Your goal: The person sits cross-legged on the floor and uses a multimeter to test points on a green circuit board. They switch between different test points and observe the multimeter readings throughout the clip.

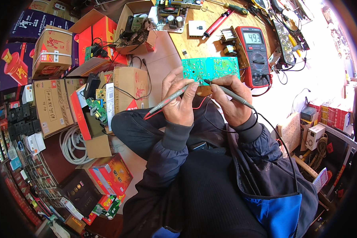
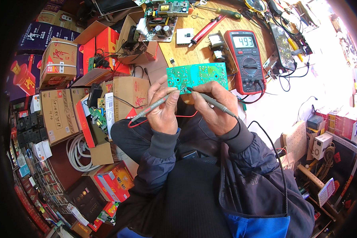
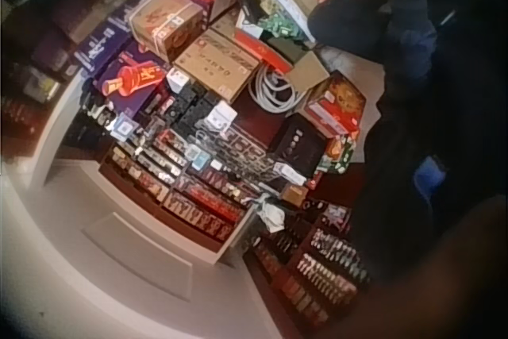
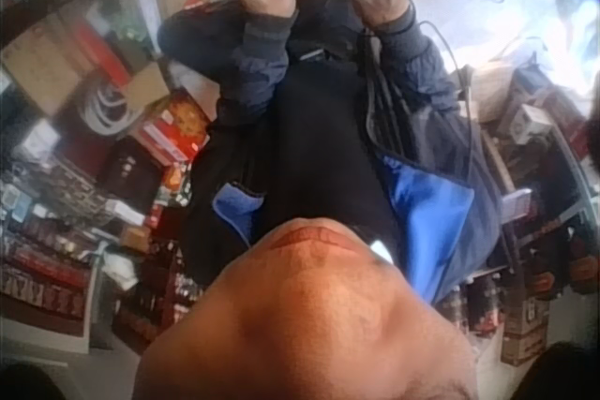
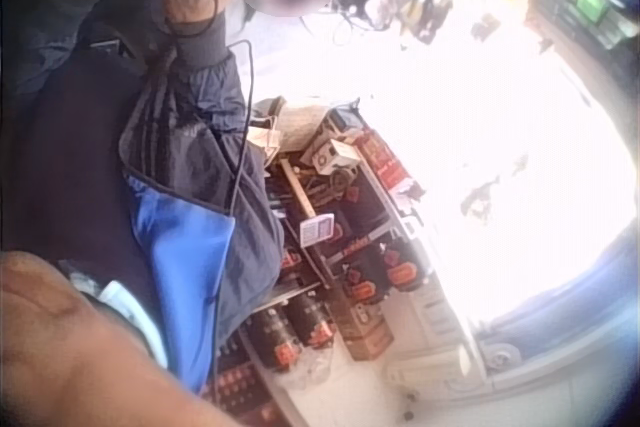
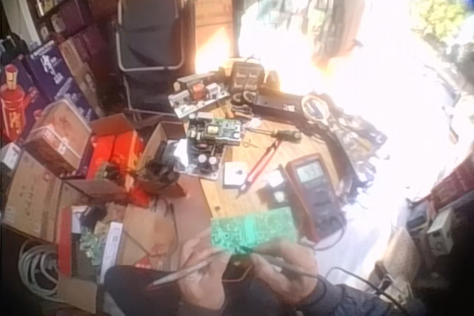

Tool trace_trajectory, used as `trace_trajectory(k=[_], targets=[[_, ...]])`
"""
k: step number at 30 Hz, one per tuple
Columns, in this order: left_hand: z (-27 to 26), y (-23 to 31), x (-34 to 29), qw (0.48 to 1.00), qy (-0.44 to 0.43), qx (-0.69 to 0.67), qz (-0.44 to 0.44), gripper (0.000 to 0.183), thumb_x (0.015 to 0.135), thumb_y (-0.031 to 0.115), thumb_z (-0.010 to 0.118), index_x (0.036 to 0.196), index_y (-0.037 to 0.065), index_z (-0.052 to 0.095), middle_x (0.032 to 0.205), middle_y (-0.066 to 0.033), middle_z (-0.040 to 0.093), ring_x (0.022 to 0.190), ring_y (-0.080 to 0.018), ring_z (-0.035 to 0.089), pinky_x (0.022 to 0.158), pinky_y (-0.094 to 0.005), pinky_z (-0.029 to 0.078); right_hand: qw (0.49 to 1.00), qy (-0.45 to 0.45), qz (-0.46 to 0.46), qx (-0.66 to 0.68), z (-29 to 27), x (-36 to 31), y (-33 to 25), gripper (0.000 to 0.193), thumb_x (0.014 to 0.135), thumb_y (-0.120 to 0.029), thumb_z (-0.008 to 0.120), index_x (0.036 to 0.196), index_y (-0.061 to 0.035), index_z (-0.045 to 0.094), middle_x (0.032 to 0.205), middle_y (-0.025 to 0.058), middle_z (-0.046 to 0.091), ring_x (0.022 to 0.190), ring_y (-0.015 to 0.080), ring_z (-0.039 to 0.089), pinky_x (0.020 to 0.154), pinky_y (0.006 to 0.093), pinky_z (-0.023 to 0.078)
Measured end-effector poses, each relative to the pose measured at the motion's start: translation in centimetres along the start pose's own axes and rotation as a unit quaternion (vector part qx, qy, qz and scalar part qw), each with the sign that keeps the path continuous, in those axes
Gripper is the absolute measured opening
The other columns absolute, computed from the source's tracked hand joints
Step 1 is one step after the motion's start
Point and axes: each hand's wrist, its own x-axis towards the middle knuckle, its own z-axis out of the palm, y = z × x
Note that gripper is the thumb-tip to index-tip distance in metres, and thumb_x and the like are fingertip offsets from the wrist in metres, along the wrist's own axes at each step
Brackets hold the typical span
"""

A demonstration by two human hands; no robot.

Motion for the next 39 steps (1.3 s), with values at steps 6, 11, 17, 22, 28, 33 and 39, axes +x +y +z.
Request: trace_trajectory(k=[6,11,17,22,28,33,39], targets=[[0.04,0.14,0.00,1.000,0.000,-0.002,-0.011,0.014,0.095,0.010,0.079,0.102,-0.002,0.074,0.138,-0.0158,0.057,0.105,-0.0178,0.065,0.090,-0.0315,0.056,1.000,0.001,-0.004,0.001,-0.01,-0.09,0.27,0.013,0.100,-0.005,0.070,0.108,0.0041,0.065,0.093,0.0103,0.071,0.078,0.0133,0.070,0.070,0.0265,0.056],[-0.01,0.21,-0.07,1.000,-0.001,-0.001,-0.009,0.014,0.095,0.009,0.079,0.102,-0.002,0.074,0.138,-0.0154,0.057,0.108,-0.0191,0.065,0.092,-0.0318,0.056,1.000,0.007,0.002,0.030,-0.07,-0.23,0.45,0.013,0.101,-0.005,0.068,0.109,0.0044,0.063,0.096,0.0106,0.068,0.080,0.0132,0.067,0.073,0.0272,0.055],[-0.41,0.01,-0.12,1.000,-0.007,0.003,0.006,0.016,0.096,0.011,0.078,0.104,-0.002,0.074,0.139,-0.0157,0.058,0.114,-0.0214,0.065,0.097,-0.0345,0.054,0.999,0.012,0.005,0.049,-0.02,-0.36,0.39,0.012,0.101,-0.003,0.066,0.109,0.0046,0.062,0.095,0.0107,0.067,0.081,0.0140,0.066,0.073,0.0276,0.054],[-0.56,-0.13,-0.08,1.000,-0.007,0.003,0.009,0.018,0.098,0.014,0.077,0.105,-0.002,0.074,0.137,-0.0159,0.059,0.116,-0.0215,0.064,0.098,-0.0343,0.054,0.999,0.008,-0.015,0.029,-0.10,-0.34,0.45,0.011,0.101,-0.003,0.067,0.108,0.0041,0.062,0.094,0.0106,0.066,0.079,0.0137,0.066,0.072,0.0278,0.054],[-0.39,-0.12,-0.04,1.000,-0.003,-0.004,0.008,0.019,0.098,0.014,0.076,0.105,-0.003,0.074,0.137,-0.0156,0.060,0.114,-0.0206,0.064,0.097,-0.0337,0.054,1.000,0.003,-0.012,0.022,-0.09,-0.43,0.47,0.010,0.100,-0.002,0.067,0.107,0.0037,0.063,0.093,0.0103,0.067,0.077,0.0136,0.066,0.071,0.0280,0.054],[-0.39,-0.10,-0.12,1.000,-0.003,-0.014,-0.005,0.017,0.097,0.013,0.077,0.105,-0.003,0.074,0.136,-0.0151,0.059,0.114,-0.0202,0.064,0.097,-0.0333,0.054,0.999,0.009,-0.030,0.010,0.03,-0.31,0.48,0.009,0.099,-0.002,0.068,0.106,0.0037,0.064,0.091,0.0106,0.067,0.076,0.0141,0.066,0.069,0.0281,0.053],[-0.38,-0.46,-0.01,1.000,0.000,-0.008,0.005,0.016,0.097,0.012,0.077,0.105,-0.002,0.074,0.135,-0.0145,0.059,0.114,-0.0207,0.064,0.097,-0.0333,0.055,0.999,0.016,-0.026,0.018,0.26,-0.25,0.46,0.009,0.099,-0.002,0.068,0.105,0.0037,0.065,0.088,0.0103,0.068,0.074,0.0140,0.066,0.068,0.0280,0.053]])
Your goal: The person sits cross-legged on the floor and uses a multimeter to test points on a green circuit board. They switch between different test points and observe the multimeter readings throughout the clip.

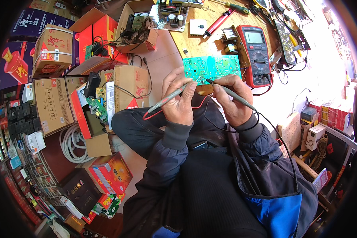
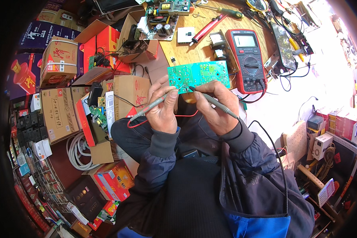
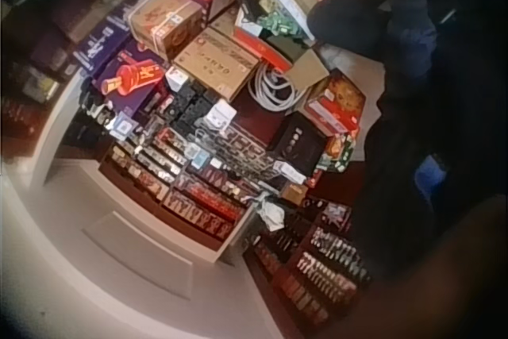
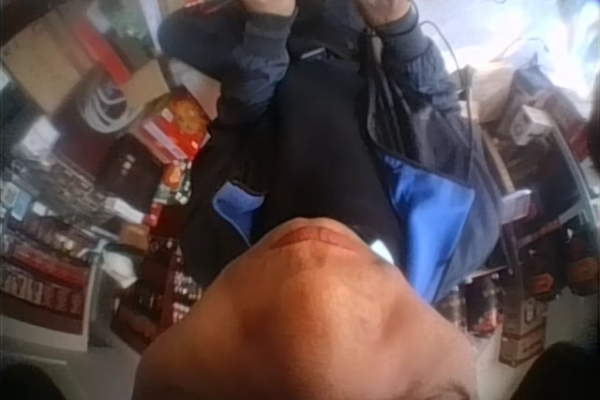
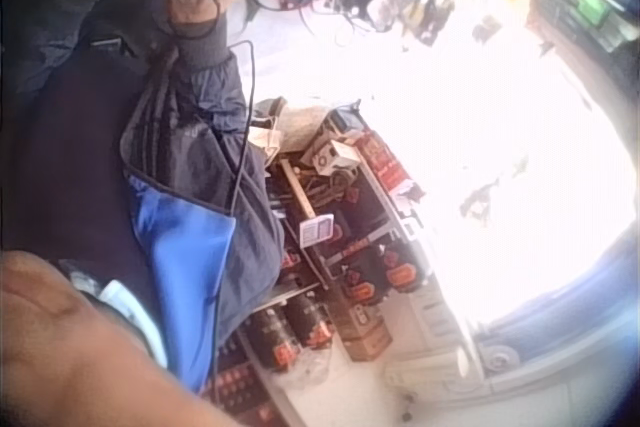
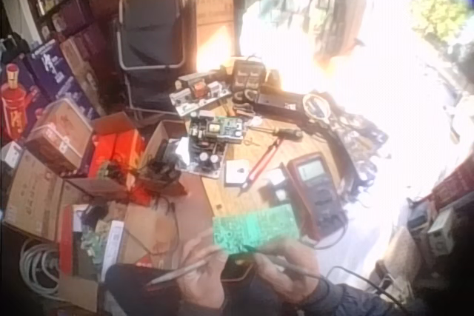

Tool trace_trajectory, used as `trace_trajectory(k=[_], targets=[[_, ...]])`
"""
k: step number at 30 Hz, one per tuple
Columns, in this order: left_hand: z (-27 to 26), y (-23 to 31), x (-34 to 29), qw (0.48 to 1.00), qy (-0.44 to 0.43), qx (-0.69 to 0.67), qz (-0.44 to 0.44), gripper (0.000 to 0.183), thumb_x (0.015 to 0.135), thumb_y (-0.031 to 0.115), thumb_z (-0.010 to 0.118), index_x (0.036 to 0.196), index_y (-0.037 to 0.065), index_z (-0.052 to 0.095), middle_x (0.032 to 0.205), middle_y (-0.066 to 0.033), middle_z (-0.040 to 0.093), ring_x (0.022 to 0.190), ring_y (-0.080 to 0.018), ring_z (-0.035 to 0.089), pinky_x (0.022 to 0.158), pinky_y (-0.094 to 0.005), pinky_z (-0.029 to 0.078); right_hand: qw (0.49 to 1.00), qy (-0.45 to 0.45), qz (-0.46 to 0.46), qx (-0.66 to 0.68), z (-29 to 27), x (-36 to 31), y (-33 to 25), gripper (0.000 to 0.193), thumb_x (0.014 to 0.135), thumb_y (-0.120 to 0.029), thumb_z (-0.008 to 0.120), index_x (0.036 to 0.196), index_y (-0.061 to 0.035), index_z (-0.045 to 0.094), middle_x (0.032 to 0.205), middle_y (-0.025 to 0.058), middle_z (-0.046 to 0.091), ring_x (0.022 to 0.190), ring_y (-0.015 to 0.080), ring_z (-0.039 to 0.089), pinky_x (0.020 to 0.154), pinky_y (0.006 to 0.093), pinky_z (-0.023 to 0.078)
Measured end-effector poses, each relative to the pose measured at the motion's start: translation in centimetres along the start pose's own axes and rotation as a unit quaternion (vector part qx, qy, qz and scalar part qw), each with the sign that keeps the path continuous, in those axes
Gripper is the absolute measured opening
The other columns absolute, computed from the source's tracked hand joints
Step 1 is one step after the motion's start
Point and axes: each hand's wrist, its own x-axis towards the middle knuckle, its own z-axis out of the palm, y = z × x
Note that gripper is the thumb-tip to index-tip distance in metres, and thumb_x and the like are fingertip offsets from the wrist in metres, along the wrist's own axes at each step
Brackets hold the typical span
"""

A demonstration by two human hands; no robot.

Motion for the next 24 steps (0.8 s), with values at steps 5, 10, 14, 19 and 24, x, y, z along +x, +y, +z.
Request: trace_trajectory(k=[5,10,14,19,24], targets=[[-0.08,-0.01,-0.04,1.000,0.002,0.005,-0.008,0.016,0.096,0.011,0.078,0.105,-0.002,0.074,0.134,-0.0147,0.059,0.114,-0.0213,0.064,0.097,-0.0338,0.055,1.000,-0.004,0.004,-0.005,-0.12,0.05,0.05,0.009,0.099,-0.002,0.068,0.105,0.0040,0.065,0.088,0.0104,0.068,0.074,0.0139,0.066,0.067,0.0281,0.053],[-0.05,0.05,-0.05,1.000,0.003,0.001,-0.013,0.016,0.096,0.011,0.078,0.104,-0.002,0.074,0.134,-0.0148,0.060,0.115,-0.0214,0.064,0.097,-0.0339,0.054,1.000,-0.005,0.010,-0.006,-0.14,-0.03,0.11,0.009,0.099,-0.002,0.067,0.105,0.0042,0.065,0.089,0.0104,0.069,0.075,0.0137,0.068,0.068,0.0273,0.054],[-0.06,0.01,-0.05,1.000,0.002,0.002,-0.011,0.016,0.096,0.011,0.078,0.104,-0.002,0.074,0.134,-0.0147,0.060,0.114,-0.0211,0.064,0.097,-0.0337,0.054,1.000,-0.010,0.017,-0.006,-0.21,-0.13,0.18,0.010,0.100,-0.003,0.067,0.105,0.0045,0.065,0.090,0.0106,0.069,0.076,0.0137,0.069,0.068,0.0271,0.055],[-0.12,-0.04,-0.01,1.000,0.000,0.004,-0.009,0.016,0.096,0.011,0.078,0.104,-0.002,0.075,0.134,-0.0148,0.060,0.112,-0.0205,0.065,0.096,-0.0330,0.055,1.000,-0.009,0.007,-0.001,-0.21,-0.19,0.40,0.010,0.100,-0.003,0.067,0.106,0.0043,0.065,0.092,0.0108,0.068,0.077,0.0137,0.068,0.070,0.0271,0.055],[-0.07,0.03,-0.02,1.000,0.001,0.003,-0.007,0.016,0.096,0.012,0.078,0.104,-0.002,0.075,0.135,-0.0150,0.060,0.110,-0.0197,0.065,0.094,-0.0325,0.055,1.000,-0.006,0.011,0.007,-0.14,-0.26,0.40,0.010,0.101,-0.004,0.067,0.106,0.0041,0.064,0.092,0.0106,0.067,0.077,0.0136,0.067,0.070,0.0271,0.054]])
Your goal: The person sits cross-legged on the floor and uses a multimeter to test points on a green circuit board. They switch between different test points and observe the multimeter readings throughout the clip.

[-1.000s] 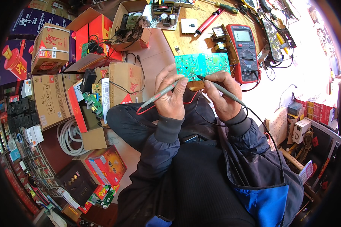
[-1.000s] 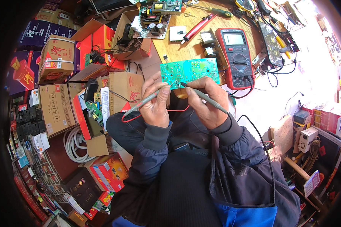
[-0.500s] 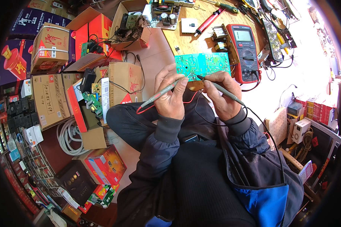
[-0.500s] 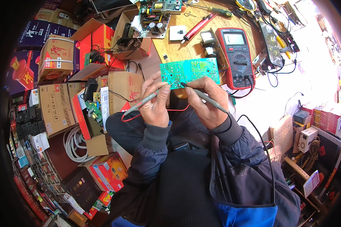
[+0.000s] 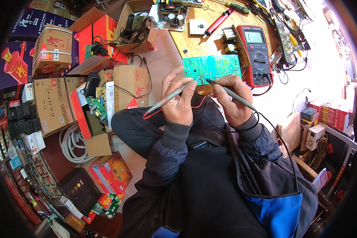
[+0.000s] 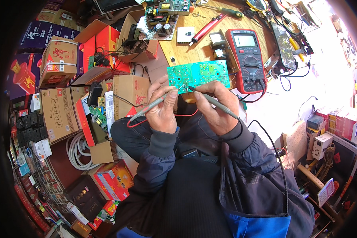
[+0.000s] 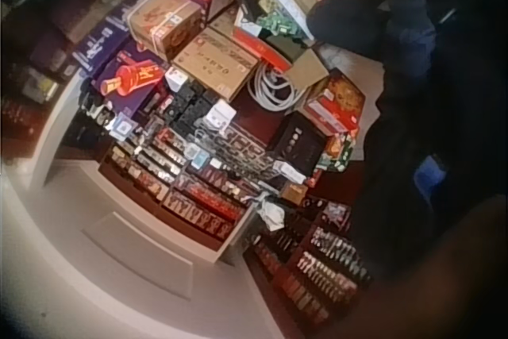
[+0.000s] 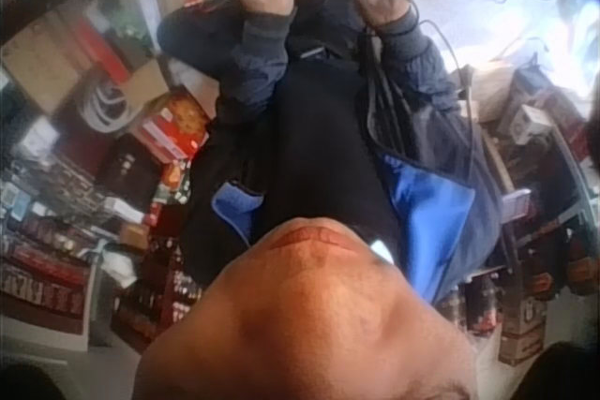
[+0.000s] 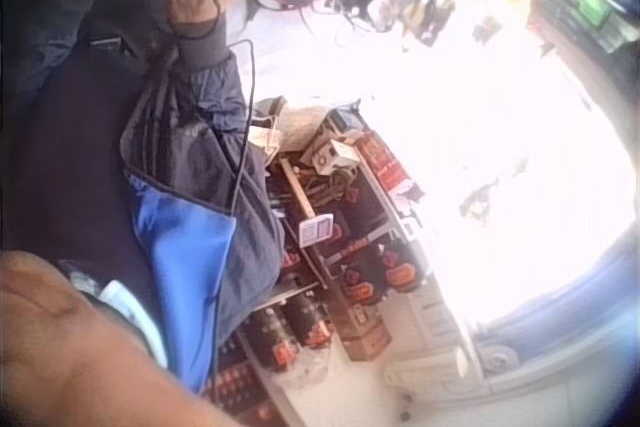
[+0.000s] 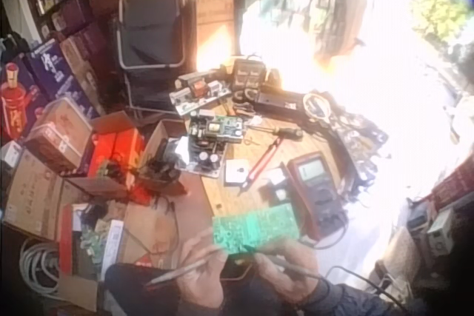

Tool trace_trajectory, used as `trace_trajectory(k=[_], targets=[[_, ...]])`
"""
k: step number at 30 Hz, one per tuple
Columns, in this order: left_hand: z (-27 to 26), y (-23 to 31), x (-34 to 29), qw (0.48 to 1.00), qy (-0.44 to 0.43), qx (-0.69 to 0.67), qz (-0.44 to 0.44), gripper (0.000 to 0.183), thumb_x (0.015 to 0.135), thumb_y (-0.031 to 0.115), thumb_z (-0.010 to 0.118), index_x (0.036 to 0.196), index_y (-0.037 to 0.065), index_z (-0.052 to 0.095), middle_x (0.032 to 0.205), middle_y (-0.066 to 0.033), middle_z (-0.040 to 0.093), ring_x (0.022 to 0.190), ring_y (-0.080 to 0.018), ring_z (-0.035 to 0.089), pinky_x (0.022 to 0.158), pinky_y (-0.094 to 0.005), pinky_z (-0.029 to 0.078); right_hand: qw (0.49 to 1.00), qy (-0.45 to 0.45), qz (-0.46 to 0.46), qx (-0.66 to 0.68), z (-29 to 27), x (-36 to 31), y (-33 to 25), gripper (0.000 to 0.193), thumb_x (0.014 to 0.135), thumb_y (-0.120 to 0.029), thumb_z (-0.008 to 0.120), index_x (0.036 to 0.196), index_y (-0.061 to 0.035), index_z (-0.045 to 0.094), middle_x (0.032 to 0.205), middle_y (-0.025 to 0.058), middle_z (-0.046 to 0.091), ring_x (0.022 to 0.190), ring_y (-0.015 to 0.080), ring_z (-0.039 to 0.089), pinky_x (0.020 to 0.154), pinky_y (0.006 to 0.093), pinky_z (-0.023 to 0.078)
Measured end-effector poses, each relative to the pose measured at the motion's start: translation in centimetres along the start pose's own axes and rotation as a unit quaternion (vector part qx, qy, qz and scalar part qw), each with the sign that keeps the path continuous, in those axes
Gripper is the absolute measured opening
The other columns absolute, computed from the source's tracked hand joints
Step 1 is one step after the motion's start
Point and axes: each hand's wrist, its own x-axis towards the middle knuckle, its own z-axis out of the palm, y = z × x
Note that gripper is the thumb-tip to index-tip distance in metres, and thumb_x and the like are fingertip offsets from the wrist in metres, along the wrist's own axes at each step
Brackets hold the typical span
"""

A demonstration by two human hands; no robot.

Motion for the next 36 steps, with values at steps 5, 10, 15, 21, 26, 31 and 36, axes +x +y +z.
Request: trace_trajectory(k=[5,10,15,21,26,31,36], targets=[[-0.04,0.04,-0.04,1.000,0.000,0.001,0.001,0.016,0.096,0.012,0.078,0.104,-0.002,0.075,0.135,-0.0153,0.060,0.110,-0.0194,0.065,0.094,-0.0326,0.055,1.000,-0.009,0.007,-0.007,-0.07,0.03,-0.16,0.010,0.101,-0.004,0.067,0.106,0.0041,0.064,0.092,0.0104,0.068,0.076,0.0134,0.067,0.070,0.0271,0.054],[-0.14,0.00,-0.03,1.000,-0.003,0.015,0.006,0.016,0.097,0.012,0.077,0.104,-0.002,0.074,0.135,-0.0156,0.060,0.111,-0.0199,0.065,0.095,-0.0331,0.055,1.000,-0.008,0.007,-0.005,-0.05,0.05,-0.16,0.010,0.101,-0.004,0.066,0.106,0.0042,0.064,0.092,0.0104,0.068,0.077,0.0133,0.067,0.070,0.0272,0.054],[-0.12,0.08,-0.05,1.000,-0.004,0.004,0.000,0.017,0.097,0.012,0.077,0.105,-0.002,0.074,0.135,-0.0155,0.060,0.111,-0.0202,0.065,0.095,-0.0331,0.055,1.000,-0.006,0.009,0.003,-0.03,0.00,-0.14,0.010,0.101,-0.004,0.066,0.107,0.0044,0.064,0.093,0.0109,0.067,0.077,0.0136,0.067,0.071,0.0272,0.054],[-0.07,0.05,-0.16,1.000,0.000,0.007,-0.005,0.017,0.097,0.013,0.077,0.105,-0.002,0.074,0.135,-0.0152,0.060,0.113,-0.0208,0.064,0.096,-0.0335,0.055,1.000,0.019,0.009,0.014,0.15,0.02,-0.05,0.014,0.096,-0.006,0.074,0.106,0.0020,0.068,0.088,0.0089,0.071,0.075,0.0123,0.066,0.069,0.0275,0.053],[-0.05,-0.06,-0.14,1.000,0.001,0.008,-0.002,0.017,0.097,0.014,0.077,0.104,-0.002,0.075,0.135,-0.0150,0.060,0.113,-0.0210,0.064,0.096,-0.0337,0.055,1.000,0.012,0.005,0.007,0.03,0.09,-0.07,0.014,0.096,-0.007,0.074,0.106,0.0019,0.068,0.087,0.0090,0.071,0.075,0.0124,0.066,0.069,0.0274,0.053],[-0.07,-0.03,-0.13,1.000,0.003,0.008,-0.011,0.018,0.096,0.014,0.078,0.104,-0.002,0.075,0.135,-0.0150,0.060,0.112,-0.0209,0.064,0.096,-0.0339,0.055,1.000,0.014,0.006,0.003,0.10,0.09,-0.06,0.013,0.096,-0.007,0.074,0.105,0.0018,0.068,0.087,0.0089,0.071,0.074,0.0119,0.065,0.068,0.0274,0.052],[-0.02,0.02,-0.11,1.000,0.002,0.008,-0.003,0.017,0.097,0.013,0.077,0.104,-0.002,0.075,0.134,-0.0152,0.060,0.112,-0.0208,0.064,0.096,-0.0339,0.055,1.000,0.013,0.010,0.004,0.07,0.13,-0.10,0.014,0.096,-0.007,0.074,0.105,0.0016,0.068,0.087,0.0087,0.071,0.074,0.0113,0.065,0.068,0.0272,0.052]])
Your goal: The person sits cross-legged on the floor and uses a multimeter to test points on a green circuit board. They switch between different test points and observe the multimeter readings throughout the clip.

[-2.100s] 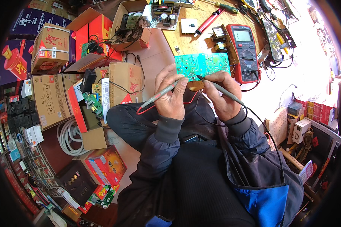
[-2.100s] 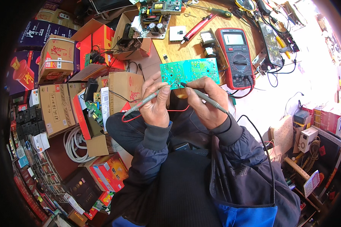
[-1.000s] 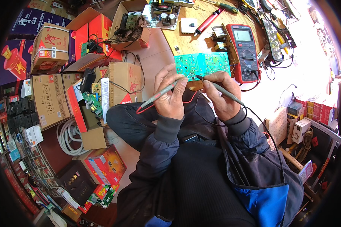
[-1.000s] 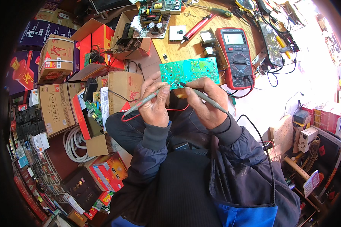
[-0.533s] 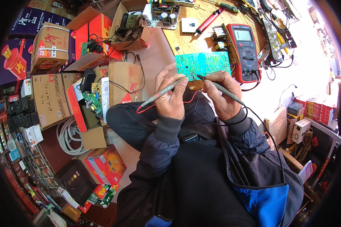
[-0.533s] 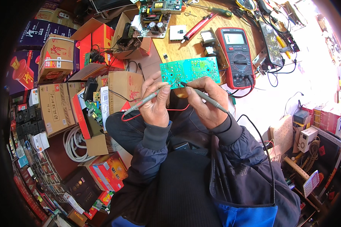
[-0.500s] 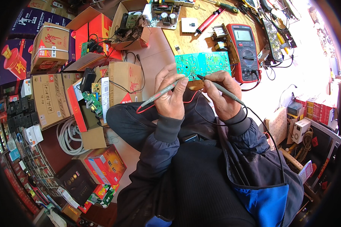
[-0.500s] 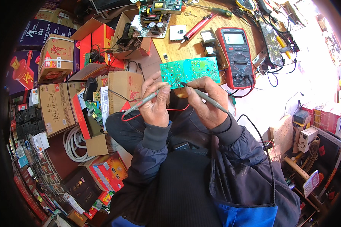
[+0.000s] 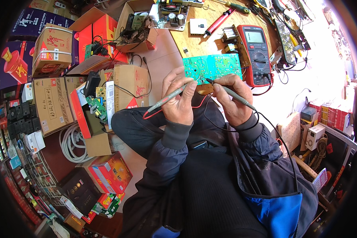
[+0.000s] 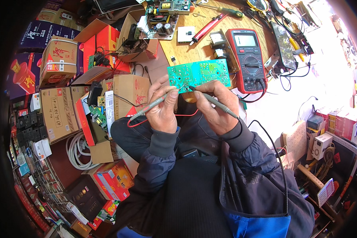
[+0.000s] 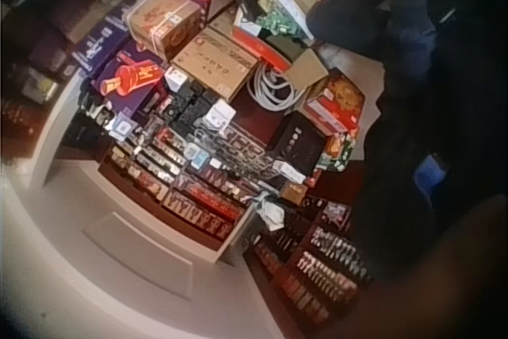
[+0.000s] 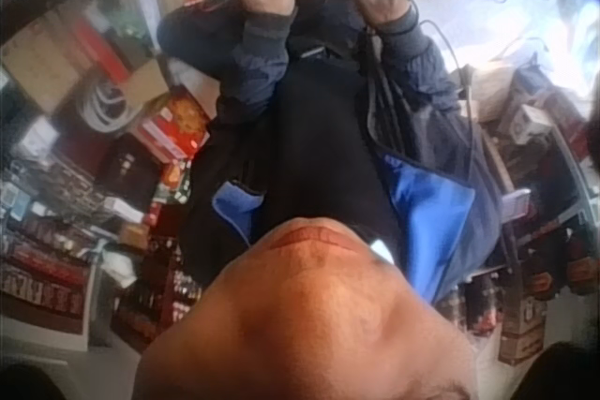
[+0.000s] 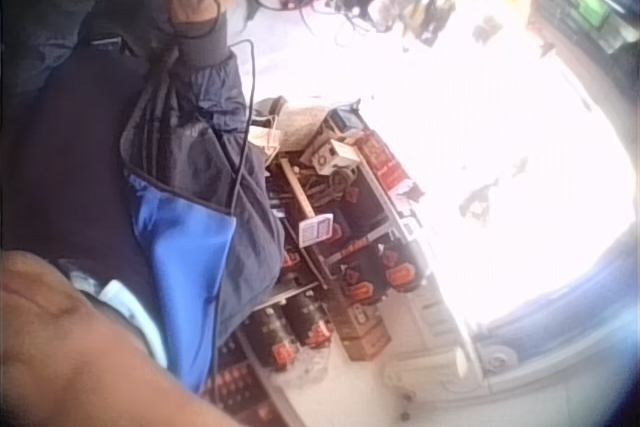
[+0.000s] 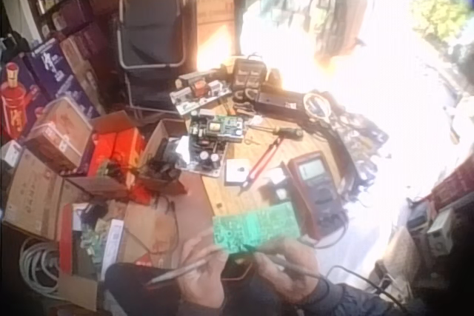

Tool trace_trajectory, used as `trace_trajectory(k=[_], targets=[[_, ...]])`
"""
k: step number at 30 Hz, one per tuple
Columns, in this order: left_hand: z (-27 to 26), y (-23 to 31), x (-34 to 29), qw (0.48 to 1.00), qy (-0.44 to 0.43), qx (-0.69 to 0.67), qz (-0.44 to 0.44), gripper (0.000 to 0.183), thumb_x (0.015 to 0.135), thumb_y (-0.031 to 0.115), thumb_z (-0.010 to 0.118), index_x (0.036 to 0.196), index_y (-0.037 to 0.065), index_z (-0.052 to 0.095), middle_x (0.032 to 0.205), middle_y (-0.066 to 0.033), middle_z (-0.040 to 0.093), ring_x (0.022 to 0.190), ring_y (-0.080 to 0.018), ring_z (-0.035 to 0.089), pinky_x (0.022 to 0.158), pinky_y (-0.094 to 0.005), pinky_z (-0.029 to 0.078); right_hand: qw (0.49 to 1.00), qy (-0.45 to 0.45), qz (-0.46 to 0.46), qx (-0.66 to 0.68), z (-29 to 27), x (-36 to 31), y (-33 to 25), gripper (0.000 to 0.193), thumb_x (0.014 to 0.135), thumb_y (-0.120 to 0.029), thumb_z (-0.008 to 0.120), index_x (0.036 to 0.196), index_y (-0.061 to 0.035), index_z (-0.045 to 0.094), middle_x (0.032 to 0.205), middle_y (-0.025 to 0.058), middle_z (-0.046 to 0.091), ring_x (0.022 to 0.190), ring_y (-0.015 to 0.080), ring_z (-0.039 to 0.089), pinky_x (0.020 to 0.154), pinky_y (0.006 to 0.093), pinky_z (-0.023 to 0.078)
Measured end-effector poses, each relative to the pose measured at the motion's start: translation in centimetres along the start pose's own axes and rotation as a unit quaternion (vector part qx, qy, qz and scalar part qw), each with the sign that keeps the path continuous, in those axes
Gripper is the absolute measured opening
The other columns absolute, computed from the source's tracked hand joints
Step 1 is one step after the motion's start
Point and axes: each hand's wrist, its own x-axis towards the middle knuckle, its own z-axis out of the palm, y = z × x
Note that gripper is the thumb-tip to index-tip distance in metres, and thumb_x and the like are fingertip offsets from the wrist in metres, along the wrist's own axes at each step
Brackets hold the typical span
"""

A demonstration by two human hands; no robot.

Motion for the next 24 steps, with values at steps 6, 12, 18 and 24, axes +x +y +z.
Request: trace_trajectory(k=[6,12,18,24], targets=[[0.04,0.09,-0.01,1.000,0.000,-0.007,-0.001,0.017,0.097,0.013,0.077,0.105,-0.002,0.075,0.134,-0.0155,0.059,0.112,-0.0208,0.064,0.096,-0.0337,0.055,1.000,-0.008,-0.002,-0.013,-0.08,0.08,-0.19,0.012,0.097,-0.006,0.072,0.104,0.0022,0.067,0.086,0.0090,0.070,0.074,0.0123,0.065,0.068,0.0273,0.052],[0.03,0.04,-0.02,1.000,0.003,-0.003,-0.004,0.017,0.097,0.013,0.077,0.105,-0.002,0.075,0.134,-0.0154,0.060,0.113,-0.0213,0.064,0.096,-0.0338,0.055,1.000,-0.017,-0.013,-0.019,-0.05,0.12,-0.27,0.008,0.100,-0.003,0.067,0.104,0.0037,0.064,0.086,0.0101,0.067,0.073,0.0139,0.065,0.067,0.0278,0.052],[0.01,0.01,-0.06,1.000,-0.001,0.000,-0.001,0.017,0.097,0.013,0.078,0.105,-0.002,0.075,0.134,-0.0150,0.060,0.115,-0.0219,0.063,0.097,-0.0342,0.054,1.000,-0.003,-0.010,-0.001,-0.07,-0.11,0.11,0.010,0.099,-0.004,0.069,0.105,0.0032,0.065,0.090,0.0101,0.068,0.076,0.0134,0.065,0.070,0.0278,0.053],[0.08,-0.02,-0.01,1.000,-0.001,-0.005,0.005,0.017,0.097,0.013,0.077,0.104,-0.002,0.075,0.134,-0.0147,0.060,0.113,-0.0210,0.065,0.096,-0.0337,0.054,1.000,0.013,-0.014,0.000,-0.17,-0.18,0.39,0.013,0.096,-0.007,0.073,0.105,0.0018,0.067,0.089,0.0095,0.072,0.076,0.0128,0.067,0.070,0.0280,0.053]])
